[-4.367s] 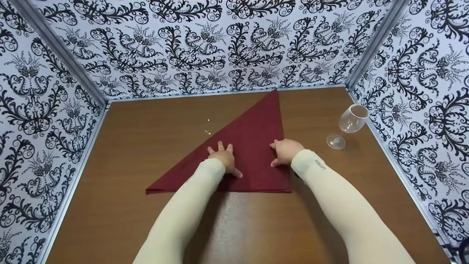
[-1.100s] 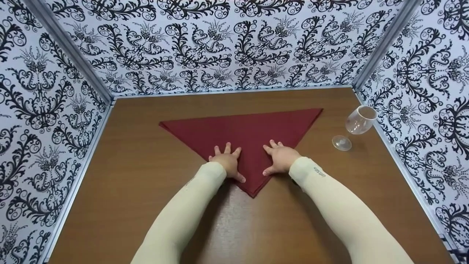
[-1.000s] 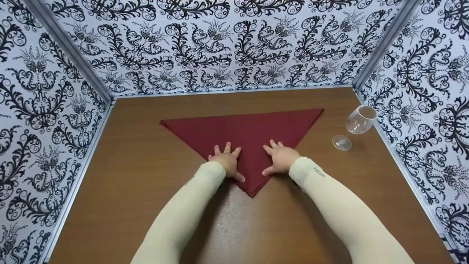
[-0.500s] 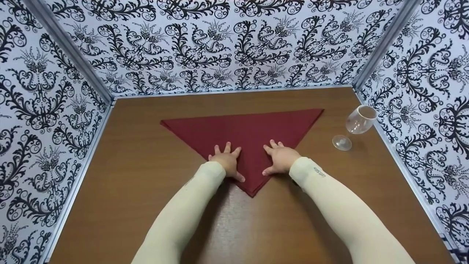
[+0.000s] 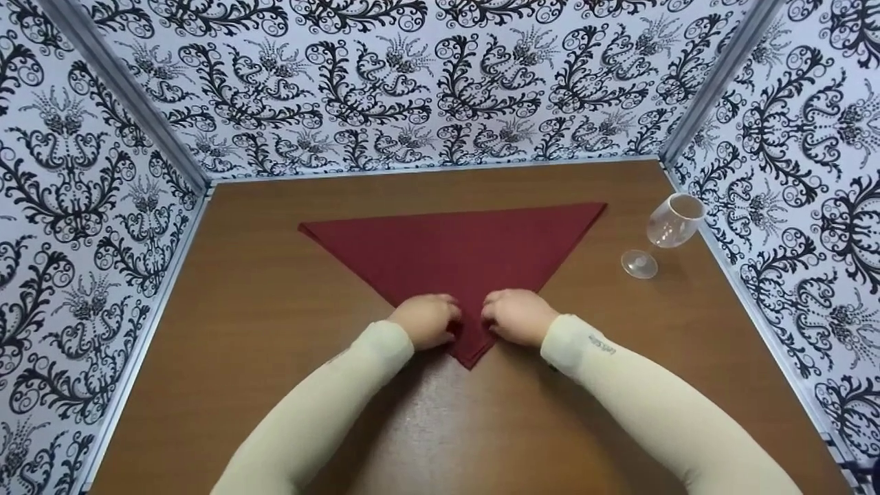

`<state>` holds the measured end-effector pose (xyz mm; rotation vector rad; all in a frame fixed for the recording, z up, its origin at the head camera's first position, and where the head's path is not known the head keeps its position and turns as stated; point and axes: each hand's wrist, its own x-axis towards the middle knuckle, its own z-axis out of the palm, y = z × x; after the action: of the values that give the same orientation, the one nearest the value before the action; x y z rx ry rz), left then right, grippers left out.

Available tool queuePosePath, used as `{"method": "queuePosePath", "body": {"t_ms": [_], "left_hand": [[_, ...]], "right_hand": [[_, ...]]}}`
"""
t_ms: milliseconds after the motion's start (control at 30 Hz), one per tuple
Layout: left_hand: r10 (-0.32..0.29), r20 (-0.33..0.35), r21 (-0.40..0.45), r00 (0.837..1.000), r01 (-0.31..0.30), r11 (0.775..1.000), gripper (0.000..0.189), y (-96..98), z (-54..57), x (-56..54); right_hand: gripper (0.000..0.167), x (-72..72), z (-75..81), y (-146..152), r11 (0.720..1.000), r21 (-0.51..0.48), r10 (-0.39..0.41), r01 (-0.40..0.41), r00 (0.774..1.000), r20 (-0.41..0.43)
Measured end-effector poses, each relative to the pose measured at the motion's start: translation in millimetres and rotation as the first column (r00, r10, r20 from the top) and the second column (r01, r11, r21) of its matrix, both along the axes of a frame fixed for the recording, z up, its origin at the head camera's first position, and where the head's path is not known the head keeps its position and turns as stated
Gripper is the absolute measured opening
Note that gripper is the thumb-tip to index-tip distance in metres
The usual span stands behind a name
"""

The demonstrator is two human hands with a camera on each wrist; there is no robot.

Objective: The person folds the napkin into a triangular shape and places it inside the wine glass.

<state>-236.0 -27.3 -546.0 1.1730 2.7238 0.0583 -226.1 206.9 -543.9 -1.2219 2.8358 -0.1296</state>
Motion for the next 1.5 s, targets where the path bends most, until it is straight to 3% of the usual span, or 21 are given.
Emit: {"method": "queuePosePath", "body": {"t_ms": [67, 133, 300, 433, 700, 833, 1067, 1233, 1500], "left_hand": [[-0.065, -0.027, 0.019, 0.997, 0.066, 0.998, 0.017, -1.7, 0.9, 6.0], [-0.089, -0.028, 0.036, 0.996, 0.09, 0.995, 0.016, -3.1, 1.9, 11.0], [-0.065, 0.002, 0.057, 0.998, 0.065, 0.996, 0.02, -3.1, 3.3, 18.4], [-0.057, 0.01, 0.055, 0.998, 0.056, 0.997, 0.02, -1.7, 3.6, 22.0], [-0.044, 0.03, 0.066, 0.999, 0.042, 0.997, 0.025, -2.6, 0.4, 25.7], [-0.049, 0.007, 0.081, 0.999, 0.048, 0.996, 0.019, -2.0, -0.4, 27.3], [-0.051, -0.029, 0.089, 0.998, 0.054, 0.995, 0.01, -1.6, -6.2, 27.0], [-0.015, 0.007, 0.104, 1.0, 0.015, 0.994, 0.013, -1.0, -6.3, 26.8], [0.07, 0.069, 0.125, 0.995, -0.078, 0.989, 0.024, 0.7, 0.0, 27.9]], "right_hand": [[0.012, 6.2, -1.4, -4, 0.998, -0.01, 0.063, -0.064, 0.997, -0.053], [0.014, 11.8, -1.7, -7, 0.995, -0.009, 0.096, -0.097, 0.992, -0.08], [0.001, 21.2, -2.1, -10, 0.993, -0.002, 0.117, -0.117, 0.992, -0.047], [0.019, 25.2, -5.8, -13, 0.99, -0.007, 0.138, -0.138, 0.99, -0.014], [0.012, 28.5, -12.4, -17, 0.984, -0.012, 0.176, -0.179, 0.975, -0.136], [0.009, 29.1, -12.0, -16, 0.988, -0.047, 0.141, -0.147, 0.983, -0.115], [0.009, 27.6, -9.5, -16, 0.991, -0.115, 0.067, -0.063, 0.997, 0.033], [0.008, 27.0, -7.4, -15, 0.991, -0.13, 0.042, -0.029, 0.995, 0.096], [0.014, 25.7, -5.8, -17, 0.991, -0.131, 0.003, 0.011, 0.994, 0.106]]}}
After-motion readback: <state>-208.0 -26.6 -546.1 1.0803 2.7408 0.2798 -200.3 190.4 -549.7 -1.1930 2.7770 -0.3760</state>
